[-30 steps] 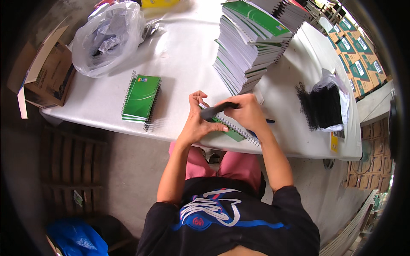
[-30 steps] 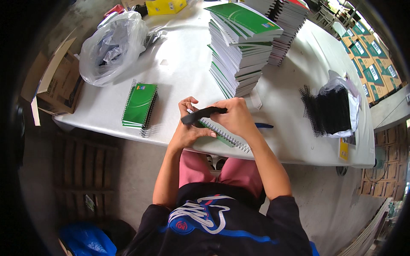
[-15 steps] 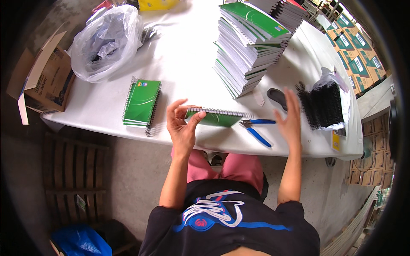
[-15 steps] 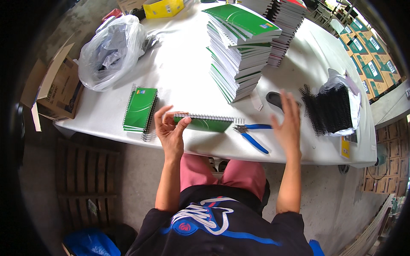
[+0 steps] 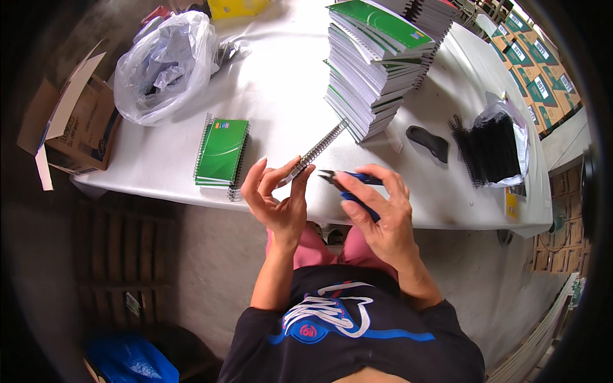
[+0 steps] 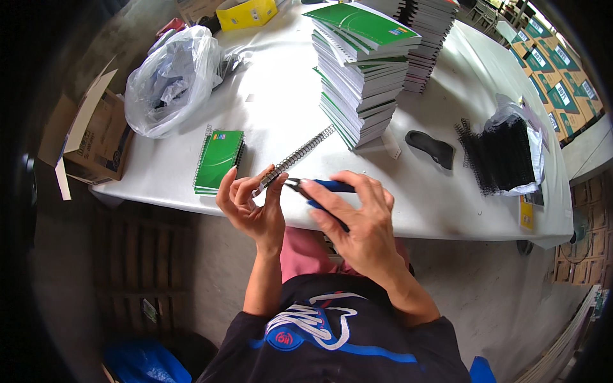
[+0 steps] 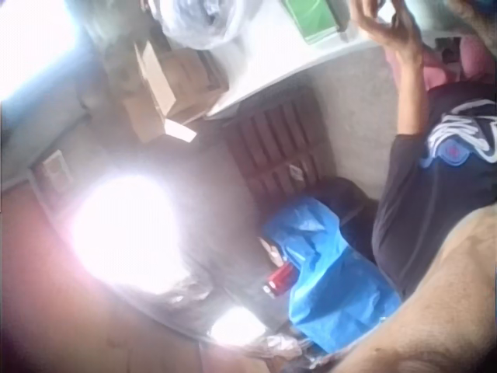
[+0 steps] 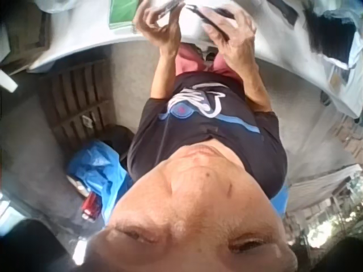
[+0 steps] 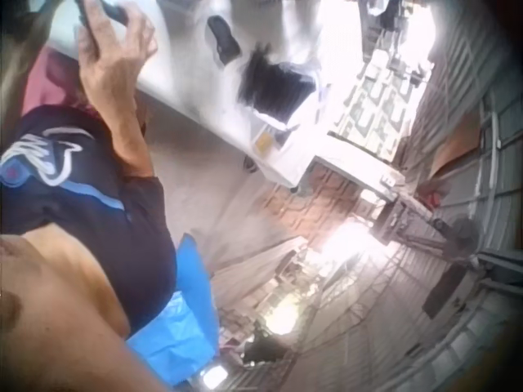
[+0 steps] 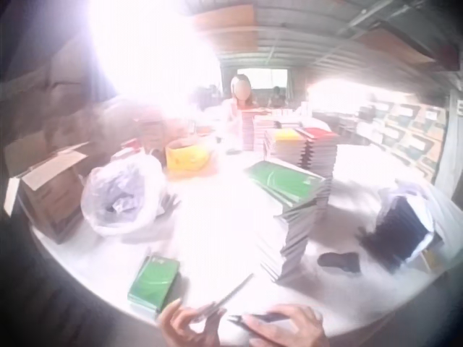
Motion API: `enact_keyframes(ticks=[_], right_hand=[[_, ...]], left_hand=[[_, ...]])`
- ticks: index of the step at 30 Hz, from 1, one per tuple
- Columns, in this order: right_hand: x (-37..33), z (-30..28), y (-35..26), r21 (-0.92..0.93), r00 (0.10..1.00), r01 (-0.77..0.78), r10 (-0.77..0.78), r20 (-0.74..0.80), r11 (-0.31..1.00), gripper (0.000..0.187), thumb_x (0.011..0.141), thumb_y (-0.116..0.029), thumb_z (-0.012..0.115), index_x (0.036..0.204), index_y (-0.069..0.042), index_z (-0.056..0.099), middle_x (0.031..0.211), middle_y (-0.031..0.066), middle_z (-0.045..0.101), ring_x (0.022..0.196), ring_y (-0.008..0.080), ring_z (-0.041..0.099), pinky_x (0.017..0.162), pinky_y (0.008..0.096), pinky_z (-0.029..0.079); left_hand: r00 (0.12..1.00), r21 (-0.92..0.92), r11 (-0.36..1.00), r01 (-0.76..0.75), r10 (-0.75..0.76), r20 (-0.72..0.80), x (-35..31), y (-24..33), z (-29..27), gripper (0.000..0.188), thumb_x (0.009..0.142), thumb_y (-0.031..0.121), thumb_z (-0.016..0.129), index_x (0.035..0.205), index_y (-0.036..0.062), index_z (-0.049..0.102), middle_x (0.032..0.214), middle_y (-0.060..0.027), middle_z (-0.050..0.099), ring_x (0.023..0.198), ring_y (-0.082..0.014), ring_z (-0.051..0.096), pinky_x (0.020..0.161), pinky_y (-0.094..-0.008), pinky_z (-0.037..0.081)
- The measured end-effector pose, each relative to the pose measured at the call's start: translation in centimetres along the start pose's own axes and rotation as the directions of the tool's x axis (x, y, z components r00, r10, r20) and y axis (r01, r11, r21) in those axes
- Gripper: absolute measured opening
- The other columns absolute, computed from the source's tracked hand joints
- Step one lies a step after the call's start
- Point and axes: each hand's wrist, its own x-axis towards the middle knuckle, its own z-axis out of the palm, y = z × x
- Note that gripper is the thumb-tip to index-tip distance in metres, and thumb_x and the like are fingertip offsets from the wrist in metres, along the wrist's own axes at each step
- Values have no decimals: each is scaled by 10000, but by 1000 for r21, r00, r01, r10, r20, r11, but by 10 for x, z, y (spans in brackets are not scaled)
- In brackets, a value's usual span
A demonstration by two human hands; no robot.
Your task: The person inserts a spiral binding through the holes of a green notebook, uses pliers to trim the excess wire, and places the completed notebook onto a stack.
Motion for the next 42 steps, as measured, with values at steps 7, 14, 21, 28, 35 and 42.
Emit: enact_keyframes(ticks=[7, 14, 21, 28, 35, 42], right_hand=[[7, 3, -8, 53, 998, 14, -17, 61, 998, 293, 843, -309, 631, 1124, -233, 662, 1002, 61, 567, 946, 236, 534, 841, 395, 377], [8, -9, 9, 632, 659, -747, 102, 745, 206, 374, 949, -288, 498, 1237, -48, 515, 909, 136, 605, 716, 227, 612, 612, 305, 502], [-6, 5, 23, 585, 875, -436, 171, 453, 683, 390, 940, -296, 492, 1252, -61, 495, 1009, 143, 591, 908, 265, 593, 743, 378, 486], [-36, -9, 85, -563, 916, -268, 389, 103, 782, 401, 887, -297, 559, 1236, -103, 531, 1134, 146, 549, 1107, 321, 507, 975, 390, 361], [18, 42, 29, 791, 894, -447, 230, 385, 418, 489, 829, -82, 674, 1263, 0, 465, 1135, 107, 580, 1036, 177, 563, 903, 342, 466], [119, 115, 0, 822, 934, -357, 174, 312, 443, 429, 783, -64, 715, 1181, -29, 559, 869, 48, 604, 744, 115, 602, 572, 228, 483]], left_hand=[[993, 65, 991, -115, 115, 0, 3, 5, 4, 719, 652, -55, 787, 1229, 19, 364, 842, -101, 689, 680, -144, 543, 588, -229, 446], [948, 162, 934, -319, 318, 32, -7, -10, 1, 746, 632, -116, 758, 1241, 3, 344, 935, -100, 666, 733, -161, 574, 620, -265, 487], [995, 47, 994, -101, 102, -19, 0, -10, 3, 672, 742, -85, 700, 1286, -1, 314, 973, -162, 662, 792, -171, 612, 739, -275, 486], [784, -586, 604, 540, -615, 88, 15, -8, -16, 457, 917, 41, 540, 1335, 29, 356, 1121, -165, 614, 960, -129, 595, 856, -274, 493], [766, -701, 476, 532, -622, 159, 16, 0, -36, 335, 923, 30, 511, 1254, 12, 467, 1215, -197, 547, 1060, -166, 559, 910, -281, 469], [892, -122, 904, 410, -426, -152, 46, -30, -85, 339, 859, 53, 613, 1187, 12, 541, 1082, -112, 630, 932, -118, 567, 833, -267, 441]])
